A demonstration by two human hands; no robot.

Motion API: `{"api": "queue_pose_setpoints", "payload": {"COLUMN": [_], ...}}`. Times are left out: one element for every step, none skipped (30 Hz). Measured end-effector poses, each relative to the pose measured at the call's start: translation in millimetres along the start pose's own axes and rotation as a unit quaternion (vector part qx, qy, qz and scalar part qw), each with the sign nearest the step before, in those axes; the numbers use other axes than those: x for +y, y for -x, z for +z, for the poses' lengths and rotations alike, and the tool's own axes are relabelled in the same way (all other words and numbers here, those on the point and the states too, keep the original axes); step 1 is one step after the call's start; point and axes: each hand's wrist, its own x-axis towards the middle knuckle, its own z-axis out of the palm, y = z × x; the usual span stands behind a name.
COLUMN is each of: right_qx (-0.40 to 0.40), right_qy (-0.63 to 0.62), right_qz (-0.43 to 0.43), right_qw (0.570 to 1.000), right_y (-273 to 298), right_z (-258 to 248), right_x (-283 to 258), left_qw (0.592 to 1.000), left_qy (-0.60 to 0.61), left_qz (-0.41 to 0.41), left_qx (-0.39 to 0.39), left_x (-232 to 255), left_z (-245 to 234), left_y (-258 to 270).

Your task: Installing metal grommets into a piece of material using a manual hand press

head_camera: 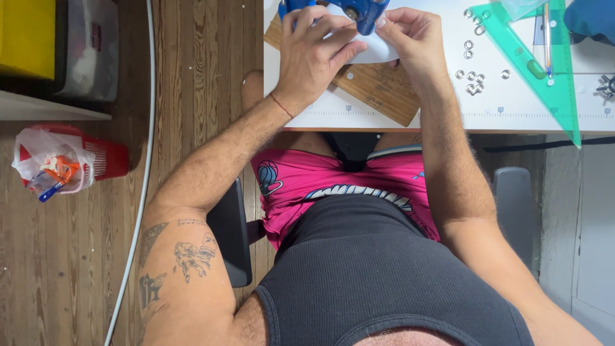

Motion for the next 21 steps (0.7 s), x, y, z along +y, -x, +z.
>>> {"api": "queue_pose_setpoints", "payload": {"right_qx": [0.002, 0.000, -0.002, -0.001, -0.008, -0.017, -0.016, -0.015, -0.014, -0.013, -0.014, -0.016, -0.016, -0.024, -0.032, -0.031, -0.026, -0.019, -0.018, -0.028, -0.038], "right_qy": [0.000, 0.002, 0.003, 0.003, -0.002, -0.007, -0.007, -0.011, -0.014, -0.014, -0.014, -0.014, -0.015, -0.008, 0.000, 0.000, 0.014, 0.028, 0.028, 0.078, 0.128], "right_qz": [-0.001, -0.002, -0.003, -0.004, -0.007, -0.010, -0.010, -0.006, -0.002, -0.002, -0.002, -0.003, -0.002, -0.004, -0.007, -0.008, 0.007, 0.023, 0.022, -0.010, -0.042], "right_qw": [1.000, 1.000, 1.000, 1.000, 1.000, 1.000, 1.000, 1.000, 1.000, 1.000, 1.000, 1.000, 1.000, 1.000, 0.999, 0.999, 1.000, 0.999, 0.999, 0.997, 0.990], "right_y": [1, 2, 3, 2, 1, 0, 0, 0, 0, -1, -2, -2, -3, -4, -6, -6, -6, -6, -10, -14, -18], "right_z": [0, 0, 0, -1, -2, -3, -3, -3, -3, -4, -5, -5, -6, -8, -9, -8, -8, -8, -13, -18, -22], "right_x": [-1, -2, -3, -3, -2, -1, -1, 0, 1, 2, 2, 3, 5, 6, 7, 5, 2, -1, -2, -3, -5], "left_qw": [1.000, 1.000, 0.999, 0.999, 0.998, 0.998, 0.998, 0.998, 0.998, 0.997, 0.998, 0.998, 0.998, 0.998, 0.998, 0.998, 0.997, 0.997, 0.997, 0.996, 0.996], "left_qy": [0.001, 0.016, 0.031, 0.032, 0.028, 0.025, 0.024, 0.024, 0.023, 0.024, 0.023, 0.023, 0.023, 0.019, 0.015, 0.015, 0.008, 0.000, 0.001, 0.003, 0.006], "left_qz": [0.001, -0.017, -0.036, -0.035, -0.049, -0.063, -0.062, -0.064, -0.066, -0.066, -0.065, -0.063, -0.064, -0.065, -0.066, -0.064, -0.071, -0.078, -0.076, -0.079, -0.083], "left_qx": [0.000, 0.000, 0.000, 0.000, -0.001, -0.002, -0.002, -0.004, -0.006, -0.007, -0.012, -0.017, -0.018, -0.019, -0.019, -0.018, -0.023, -0.029, -0.028, -0.031, -0.033], "left_x": [0, 0, -1, 1, 3, 5, 4, 3, 3, 2, 2, 1, 1, 1, 1, 1, 1, 1, 1, 0, -1], "left_z": [3, 5, 7, 7, 8, 7, 8, 9, 9, 9, 9, 9, 9, 10, 11, 11, 11, 12, 15, 16, 17], "left_y": [1, 2, 3, 1, 0, -2, -1, 0, 1, 0, -1, -1, 0, -1, -1, -1, 0, 0, 0, 0, 1]}}
